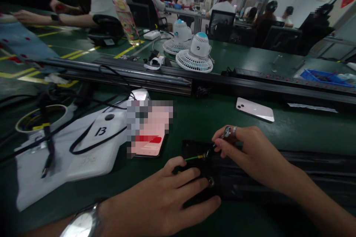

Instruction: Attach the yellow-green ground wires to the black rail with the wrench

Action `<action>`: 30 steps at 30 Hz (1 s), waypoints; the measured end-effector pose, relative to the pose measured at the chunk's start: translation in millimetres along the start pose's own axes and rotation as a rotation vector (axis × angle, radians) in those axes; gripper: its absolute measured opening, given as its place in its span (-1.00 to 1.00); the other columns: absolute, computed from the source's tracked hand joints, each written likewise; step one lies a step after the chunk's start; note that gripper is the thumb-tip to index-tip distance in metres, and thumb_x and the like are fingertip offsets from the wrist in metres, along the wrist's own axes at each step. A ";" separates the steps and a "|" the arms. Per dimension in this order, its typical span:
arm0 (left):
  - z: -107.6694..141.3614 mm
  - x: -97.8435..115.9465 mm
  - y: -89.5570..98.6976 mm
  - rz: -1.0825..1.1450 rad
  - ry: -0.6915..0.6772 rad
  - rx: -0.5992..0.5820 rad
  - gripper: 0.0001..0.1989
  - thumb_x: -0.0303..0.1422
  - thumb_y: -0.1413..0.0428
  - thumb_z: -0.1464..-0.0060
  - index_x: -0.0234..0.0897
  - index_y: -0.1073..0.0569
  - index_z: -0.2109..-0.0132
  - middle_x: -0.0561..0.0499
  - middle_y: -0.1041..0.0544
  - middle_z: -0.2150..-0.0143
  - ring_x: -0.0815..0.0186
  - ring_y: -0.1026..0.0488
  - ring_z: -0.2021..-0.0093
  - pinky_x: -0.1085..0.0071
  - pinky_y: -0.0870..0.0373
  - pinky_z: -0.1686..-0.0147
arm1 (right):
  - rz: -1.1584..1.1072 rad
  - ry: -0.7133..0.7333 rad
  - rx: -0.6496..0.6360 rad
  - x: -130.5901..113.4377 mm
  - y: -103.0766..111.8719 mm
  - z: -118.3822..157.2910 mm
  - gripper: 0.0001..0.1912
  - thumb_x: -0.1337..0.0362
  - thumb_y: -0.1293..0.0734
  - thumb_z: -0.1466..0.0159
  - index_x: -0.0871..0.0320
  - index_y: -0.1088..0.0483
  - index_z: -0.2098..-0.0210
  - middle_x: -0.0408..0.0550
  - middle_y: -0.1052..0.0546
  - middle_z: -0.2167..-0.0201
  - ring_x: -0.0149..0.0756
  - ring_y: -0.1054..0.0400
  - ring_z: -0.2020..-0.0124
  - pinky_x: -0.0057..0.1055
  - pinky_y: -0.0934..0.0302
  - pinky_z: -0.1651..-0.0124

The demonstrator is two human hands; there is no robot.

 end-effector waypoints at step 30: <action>0.8 0.1 -2.7 -0.002 -0.018 -0.020 -0.70 -0.41 -0.05 -0.38 -0.14 -0.41 -0.20 -0.01 -0.55 0.07 0.28 -0.45 0.11 0.20 -0.25 0.04 | 0.128 0.153 -0.129 -11.3 -4.3 -6.4 -0.78 0.37 -0.18 -0.49 0.10 -0.46 0.08 -0.18 -0.54 0.24 -0.36 -0.43 0.23 -0.46 -0.22 0.15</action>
Point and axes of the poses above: each hand's wrist, its own z-axis away from the middle knuckle, its own y-axis out of the back of the hand, x = y × z, the point moved 5 cm from there along -z, towards the middle knuckle
